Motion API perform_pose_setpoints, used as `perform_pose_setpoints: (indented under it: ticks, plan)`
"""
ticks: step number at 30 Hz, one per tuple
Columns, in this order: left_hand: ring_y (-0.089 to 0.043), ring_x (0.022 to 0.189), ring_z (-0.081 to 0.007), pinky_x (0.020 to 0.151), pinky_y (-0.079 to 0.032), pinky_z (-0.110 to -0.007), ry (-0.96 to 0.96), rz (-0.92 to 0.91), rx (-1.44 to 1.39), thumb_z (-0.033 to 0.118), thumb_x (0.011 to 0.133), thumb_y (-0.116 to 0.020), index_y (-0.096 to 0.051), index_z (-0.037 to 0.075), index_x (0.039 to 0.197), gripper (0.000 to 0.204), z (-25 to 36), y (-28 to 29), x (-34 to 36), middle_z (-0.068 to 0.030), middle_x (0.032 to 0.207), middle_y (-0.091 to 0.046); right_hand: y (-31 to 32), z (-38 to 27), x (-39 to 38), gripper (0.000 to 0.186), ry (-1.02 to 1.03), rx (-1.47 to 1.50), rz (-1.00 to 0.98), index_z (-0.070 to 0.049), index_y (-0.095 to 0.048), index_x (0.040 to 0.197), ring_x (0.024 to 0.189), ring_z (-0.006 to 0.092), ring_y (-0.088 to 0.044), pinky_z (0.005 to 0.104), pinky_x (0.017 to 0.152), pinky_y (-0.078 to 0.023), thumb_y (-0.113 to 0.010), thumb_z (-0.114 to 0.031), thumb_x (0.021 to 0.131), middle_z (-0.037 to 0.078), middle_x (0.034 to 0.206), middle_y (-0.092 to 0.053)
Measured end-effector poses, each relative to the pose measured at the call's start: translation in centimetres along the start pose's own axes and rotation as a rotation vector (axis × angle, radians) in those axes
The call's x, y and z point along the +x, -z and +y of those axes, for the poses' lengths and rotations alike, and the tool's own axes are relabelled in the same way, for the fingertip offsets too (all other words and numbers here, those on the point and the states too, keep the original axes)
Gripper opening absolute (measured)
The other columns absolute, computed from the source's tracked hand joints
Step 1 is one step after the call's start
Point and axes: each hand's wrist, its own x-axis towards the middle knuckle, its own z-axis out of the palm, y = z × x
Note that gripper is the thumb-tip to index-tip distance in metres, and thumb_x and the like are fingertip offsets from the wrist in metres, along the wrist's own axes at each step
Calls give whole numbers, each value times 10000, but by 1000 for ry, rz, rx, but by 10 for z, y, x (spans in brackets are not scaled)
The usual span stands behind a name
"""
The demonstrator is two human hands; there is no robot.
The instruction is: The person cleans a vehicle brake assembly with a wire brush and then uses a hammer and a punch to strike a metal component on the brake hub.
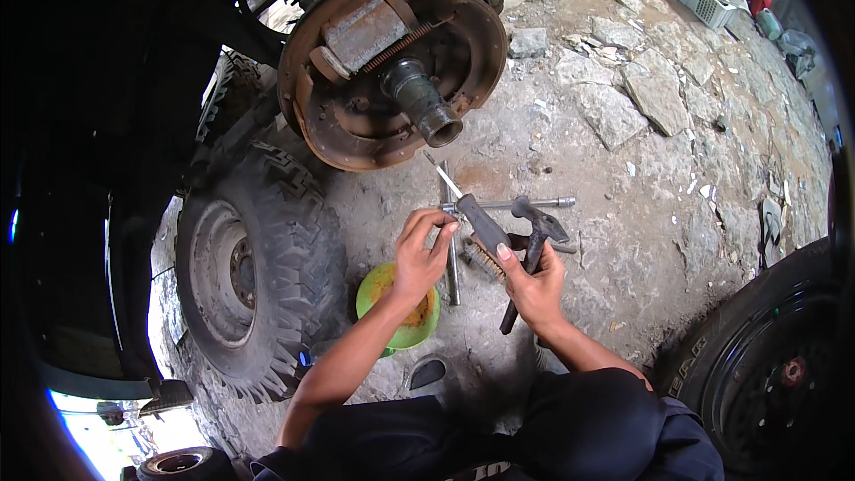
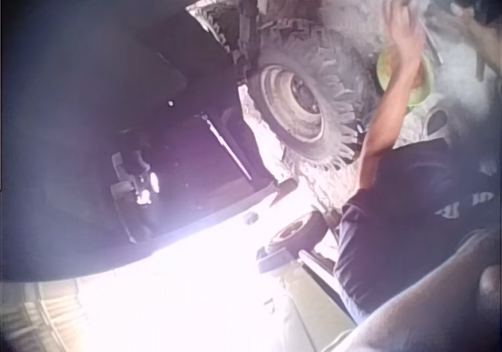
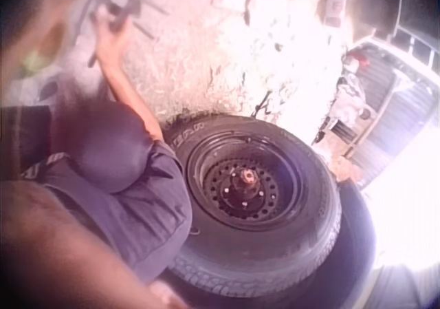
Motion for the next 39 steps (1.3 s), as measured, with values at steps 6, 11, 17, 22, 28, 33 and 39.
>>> perform_pose_setpoints:
  ticks: [6,11,17,22,28,33,39]
  plan:
    - [-572,776,-136,707,-465,-292,518,-6,-328,323,1032,-467,-623,7,908,374,-2,-5,3,-53,830,-616,-3,-1,-3,256,-26,102,-21,-32,-572,1004,496,13,-407,208,426,-306,-697,-240,921,-58,665,-515]
    - [-591,863,-116,805,-485,-284,580,27,-630,394,1048,-390,-601,-19,1133,472,14,-13,23,-76,963,-646,-14,-4,0,257,-67,174,-57,-30,-567,965,430,25,-386,216,381,-285,-658,-270,946,-50,602,-484]
    - [-567,796,-64,750,-462,-242,534,-76,-669,313,998,-559,-654,-3,1081,340,27,2,36,-18,885,-664,-23,-10,-2,324,-197,167,-42,-10,-571,937,370,43,-344,219,349,-263,-618,-330,965,-44,510,-421]
    - [-573,741,-67,691,-463,-242,418,-123,-539,304,968,-602,-675,-18,1000,332,31,7,43,-19,827,-669,-31,-5,-8,361,-169,101,-61,-3,-558,982,403,37,-366,206,343,-279,-614,-359,961,121,840,-670]
    - [-596,719,-128,691,-483,-290,307,-155,-489,266,923,-627,-646,-34,1059,331,28,9,52,-85,847,-676,-35,-7,-5,451,-211,54,-82,-15,-571,885,357,44,-289,219,344,-235,-556,-458,970,13,577,-501]
    - [-563,762,-76,697,-466,-249,343,-210,-455,240,907,-665,-635,-19,1154,359,17,23,63,-12,861,-643,-45,-17,7,496,-254,53,-168,-24,-561,889,375,49,-313,228,345,-245,-489,-504,988,24,652,-547]
    - [-549,681,-76,626,-447,-243,359,-146,-407,293,881,-687,-658,-12,1097,374,5,25,73,-17,816,-637,-69,-22,14,550,-261,76,-69,-11,-562,963,389,53,-301,226,354,-245,-442,-547,989,10,705,-549]
